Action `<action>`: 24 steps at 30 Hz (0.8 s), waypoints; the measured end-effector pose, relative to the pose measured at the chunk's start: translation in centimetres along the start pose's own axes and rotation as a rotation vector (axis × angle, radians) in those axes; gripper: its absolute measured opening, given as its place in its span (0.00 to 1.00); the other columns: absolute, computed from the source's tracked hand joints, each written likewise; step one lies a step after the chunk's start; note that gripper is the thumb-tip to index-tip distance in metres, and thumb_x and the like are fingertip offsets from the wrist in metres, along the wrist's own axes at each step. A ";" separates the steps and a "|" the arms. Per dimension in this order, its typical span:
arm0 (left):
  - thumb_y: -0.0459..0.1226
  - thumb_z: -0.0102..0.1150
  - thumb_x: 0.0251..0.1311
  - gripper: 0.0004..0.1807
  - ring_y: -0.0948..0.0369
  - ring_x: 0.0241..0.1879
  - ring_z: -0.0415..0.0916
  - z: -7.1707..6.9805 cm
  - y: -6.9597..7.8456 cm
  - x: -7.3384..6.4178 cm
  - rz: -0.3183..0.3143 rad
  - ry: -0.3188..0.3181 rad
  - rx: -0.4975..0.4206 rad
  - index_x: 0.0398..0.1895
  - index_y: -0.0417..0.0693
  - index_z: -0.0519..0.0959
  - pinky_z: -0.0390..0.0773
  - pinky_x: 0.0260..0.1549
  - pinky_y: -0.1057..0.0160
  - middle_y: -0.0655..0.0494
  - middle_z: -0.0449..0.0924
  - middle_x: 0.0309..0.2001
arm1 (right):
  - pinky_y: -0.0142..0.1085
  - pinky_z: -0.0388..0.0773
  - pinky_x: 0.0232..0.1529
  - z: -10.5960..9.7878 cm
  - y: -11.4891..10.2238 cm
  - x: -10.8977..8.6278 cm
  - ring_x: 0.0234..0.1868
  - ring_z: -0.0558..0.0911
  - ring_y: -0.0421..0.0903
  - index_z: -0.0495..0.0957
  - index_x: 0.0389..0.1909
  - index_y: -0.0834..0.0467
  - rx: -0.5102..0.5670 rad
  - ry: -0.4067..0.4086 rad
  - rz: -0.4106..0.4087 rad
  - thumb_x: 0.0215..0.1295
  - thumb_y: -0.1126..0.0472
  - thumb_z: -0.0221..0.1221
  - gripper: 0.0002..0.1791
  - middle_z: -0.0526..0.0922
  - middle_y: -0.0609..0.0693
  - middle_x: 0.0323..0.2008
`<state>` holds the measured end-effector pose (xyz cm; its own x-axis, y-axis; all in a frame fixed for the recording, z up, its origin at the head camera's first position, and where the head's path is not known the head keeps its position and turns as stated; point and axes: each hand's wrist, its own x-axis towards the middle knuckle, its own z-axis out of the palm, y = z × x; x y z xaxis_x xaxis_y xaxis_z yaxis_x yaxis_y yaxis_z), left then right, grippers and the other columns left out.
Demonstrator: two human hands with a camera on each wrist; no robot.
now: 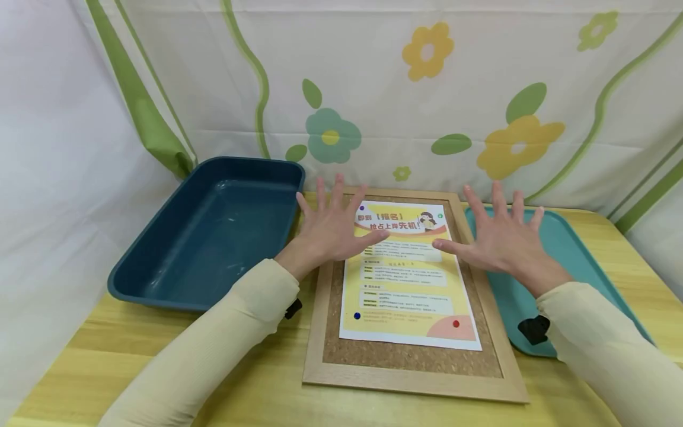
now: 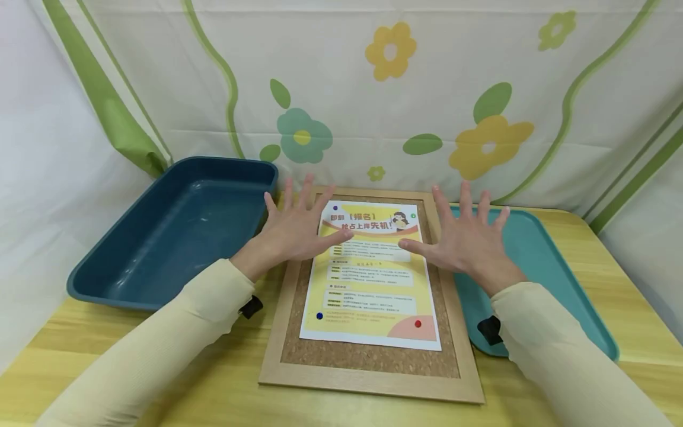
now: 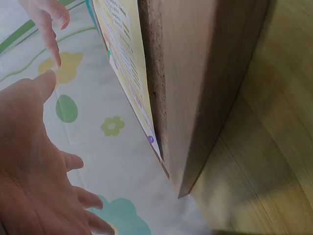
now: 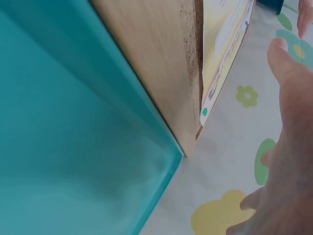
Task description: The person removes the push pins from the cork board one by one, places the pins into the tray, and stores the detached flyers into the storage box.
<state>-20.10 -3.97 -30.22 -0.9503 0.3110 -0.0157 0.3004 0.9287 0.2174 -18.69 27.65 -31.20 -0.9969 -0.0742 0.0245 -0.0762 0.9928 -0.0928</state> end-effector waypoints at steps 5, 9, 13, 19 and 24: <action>0.77 0.43 0.67 0.55 0.34 0.85 0.19 0.0 -0.1 -0.7 0.005 -0.013 0.042 0.89 0.66 0.39 0.37 0.75 0.20 0.44 0.23 0.88 | 0.88 0.30 0.65 -0.1 -0.3 0.3 0.79 0.35 0.86 0.32 0.88 0.42 0.006 0.001 -0.005 0.53 0.09 0.51 0.72 0.27 0.72 0.84; 0.75 0.40 0.70 0.52 0.35 0.85 0.18 0.4 0.0 -1.8 0.001 -0.064 0.047 0.89 0.65 0.39 0.37 0.78 0.24 0.44 0.21 0.88 | 0.86 0.32 0.67 -0.1 -0.5 0.6 0.80 0.37 0.85 0.34 0.88 0.41 0.035 0.008 -0.008 0.55 0.10 0.51 0.70 0.31 0.72 0.85; 0.73 0.41 0.72 0.51 0.35 0.85 0.20 1.0 0.2 -2.9 0.005 -0.106 0.022 0.89 0.66 0.41 0.35 0.79 0.25 0.45 0.21 0.88 | 0.82 0.40 0.70 -0.3 -0.7 0.8 0.80 0.43 0.82 0.36 0.88 0.43 0.086 0.013 -0.013 0.60 0.13 0.52 0.66 0.38 0.73 0.84; 0.70 0.42 0.75 0.48 0.36 0.86 0.25 1.8 0.6 -4.0 0.057 -0.179 -0.011 0.89 0.68 0.40 0.39 0.80 0.27 0.44 0.26 0.88 | 0.79 0.49 0.72 -0.9 -0.8 1.4 0.81 0.47 0.78 0.39 0.88 0.49 0.229 0.010 -0.058 0.68 0.25 0.58 0.61 0.43 0.72 0.84; 0.67 0.43 0.77 0.46 0.38 0.87 0.28 2.2 0.8 -4.7 0.134 -0.287 -0.065 0.89 0.68 0.38 0.43 0.81 0.29 0.46 0.30 0.89 | 0.75 0.50 0.75 -1.2 -1.1 2.1 0.83 0.47 0.73 0.42 0.88 0.50 0.298 0.017 -0.075 0.71 0.33 0.62 0.57 0.46 0.69 0.85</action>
<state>-15.19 -4.22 -32.11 -0.8381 0.4822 -0.2550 0.4063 0.8638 0.2979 -20.66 26.50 -29.88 -0.9882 -0.1417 0.0586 -0.1533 0.9130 -0.3781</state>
